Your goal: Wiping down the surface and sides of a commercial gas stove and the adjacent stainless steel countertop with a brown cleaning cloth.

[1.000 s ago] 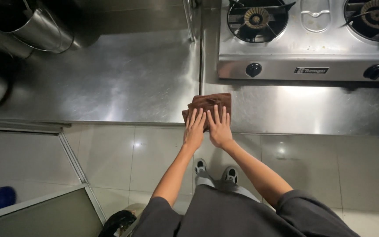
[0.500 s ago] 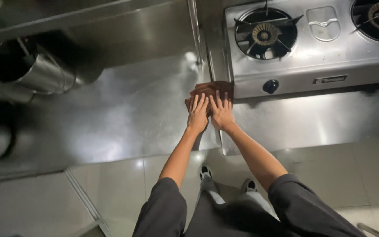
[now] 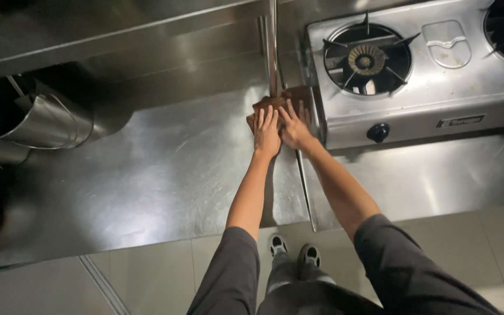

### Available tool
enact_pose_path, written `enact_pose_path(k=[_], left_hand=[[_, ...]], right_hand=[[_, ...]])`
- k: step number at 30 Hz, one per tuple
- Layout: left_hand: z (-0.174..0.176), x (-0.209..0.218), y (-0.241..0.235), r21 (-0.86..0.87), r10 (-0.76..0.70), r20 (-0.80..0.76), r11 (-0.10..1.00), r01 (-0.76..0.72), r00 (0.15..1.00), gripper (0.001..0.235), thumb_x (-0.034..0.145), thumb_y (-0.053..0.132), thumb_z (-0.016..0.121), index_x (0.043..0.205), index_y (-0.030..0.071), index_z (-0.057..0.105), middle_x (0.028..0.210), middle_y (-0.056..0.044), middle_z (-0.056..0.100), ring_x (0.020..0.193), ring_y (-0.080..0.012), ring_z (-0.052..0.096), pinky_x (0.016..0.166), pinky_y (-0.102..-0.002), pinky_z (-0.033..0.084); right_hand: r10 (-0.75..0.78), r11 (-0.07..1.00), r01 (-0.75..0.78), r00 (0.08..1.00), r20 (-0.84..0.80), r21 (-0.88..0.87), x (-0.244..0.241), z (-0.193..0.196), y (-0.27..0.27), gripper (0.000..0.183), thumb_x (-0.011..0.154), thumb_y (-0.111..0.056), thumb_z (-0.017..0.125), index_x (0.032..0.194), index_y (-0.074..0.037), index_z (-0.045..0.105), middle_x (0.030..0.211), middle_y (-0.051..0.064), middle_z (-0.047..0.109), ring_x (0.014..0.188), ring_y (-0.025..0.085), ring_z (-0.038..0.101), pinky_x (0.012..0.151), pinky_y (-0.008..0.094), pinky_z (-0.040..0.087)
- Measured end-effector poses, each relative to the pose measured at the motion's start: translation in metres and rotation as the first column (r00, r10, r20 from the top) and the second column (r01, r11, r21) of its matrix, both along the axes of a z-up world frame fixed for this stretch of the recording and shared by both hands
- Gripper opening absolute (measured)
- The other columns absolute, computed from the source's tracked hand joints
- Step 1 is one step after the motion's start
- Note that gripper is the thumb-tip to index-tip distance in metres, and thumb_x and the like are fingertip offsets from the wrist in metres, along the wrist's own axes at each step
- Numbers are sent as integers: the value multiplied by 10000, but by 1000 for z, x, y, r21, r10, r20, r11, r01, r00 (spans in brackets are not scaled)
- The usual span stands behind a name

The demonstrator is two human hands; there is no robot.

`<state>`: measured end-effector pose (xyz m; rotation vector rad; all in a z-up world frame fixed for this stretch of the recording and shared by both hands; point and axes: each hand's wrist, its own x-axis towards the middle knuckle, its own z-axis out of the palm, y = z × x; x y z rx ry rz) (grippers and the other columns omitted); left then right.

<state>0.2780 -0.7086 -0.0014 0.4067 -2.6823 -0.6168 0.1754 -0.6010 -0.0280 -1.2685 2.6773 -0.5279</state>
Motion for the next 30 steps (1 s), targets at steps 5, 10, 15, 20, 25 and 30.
enact_pose_path(k=[5, 10, 15, 20, 25, 30], left_hand=[[-15, 31, 26, -19, 19, -8, 1000, -20, 1000, 694, 840, -12, 622, 1514, -1, 455, 1645, -159, 342, 1525, -426, 261, 1258, -533, 192], [9, 106, 80, -46, 18, 1, 999, -18, 1000, 692, 873, 21, 633, 1534, -16, 430, 1667, -168, 305, 1551, -422, 224, 1277, -548, 178], [13, 181, 146, -35, 2, 75, 999, 0, 997, 703, 854, 21, 635, 1526, -24, 432, 1667, -174, 288, 1553, -424, 198, 1265, -556, 173], [29, 231, 192, -42, -87, 59, 995, 90, 994, 705, 863, 17, 636, 1534, -16, 422, 1670, -172, 285, 1555, -424, 194, 1255, -562, 194], [44, 246, 217, 35, -173, 83, 985, 171, 981, 760, 822, -5, 634, 1545, -6, 401, 1672, -166, 265, 1555, -421, 177, 1238, -559, 224], [44, 231, 232, 28, -193, 220, 981, 192, 956, 758, 850, 12, 629, 1566, 60, 382, 1684, -119, 243, 1565, -370, 153, 1216, -567, 224]], right_hand=[[55, 995, -54, 998, 7, -82, 22, 7, 25, 764, 873, -208, 612, 1599, -191, 375, 1723, 144, 168, 1563, 503, 90, 1247, 619, 154], [160, 983, -158, 987, 7, -90, 87, 15, 83, 850, 821, -226, 652, 1611, -160, 346, 1717, 181, 154, 1545, 488, 122, 1234, 591, 176], [212, 977, -213, 976, -46, -22, 162, 55, 156, 901, 777, -209, 691, 1593, -98, 325, 1697, 189, 170, 1556, 461, 135, 1235, 584, 176], [134, 988, -135, 991, -16, -80, 225, 71, 214, 906, 767, -205, 694, 1586, -81, 327, 1689, 199, 179, 1552, 472, 135, 1236, 580, 185], [47, 995, -53, 996, -71, -81, 254, 77, 246, 870, 791, -182, 668, 1588, -78, 334, 1689, 201, 180, 1555, 463, 133, 1240, 570, 194], [-13, 997, 7, 997, -70, -82, 250, 71, 268, 846, 803, -167, 653, 1581, -89, 330, 1689, 202, 174, 1556, 456, 125, 1240, 558, 197]])
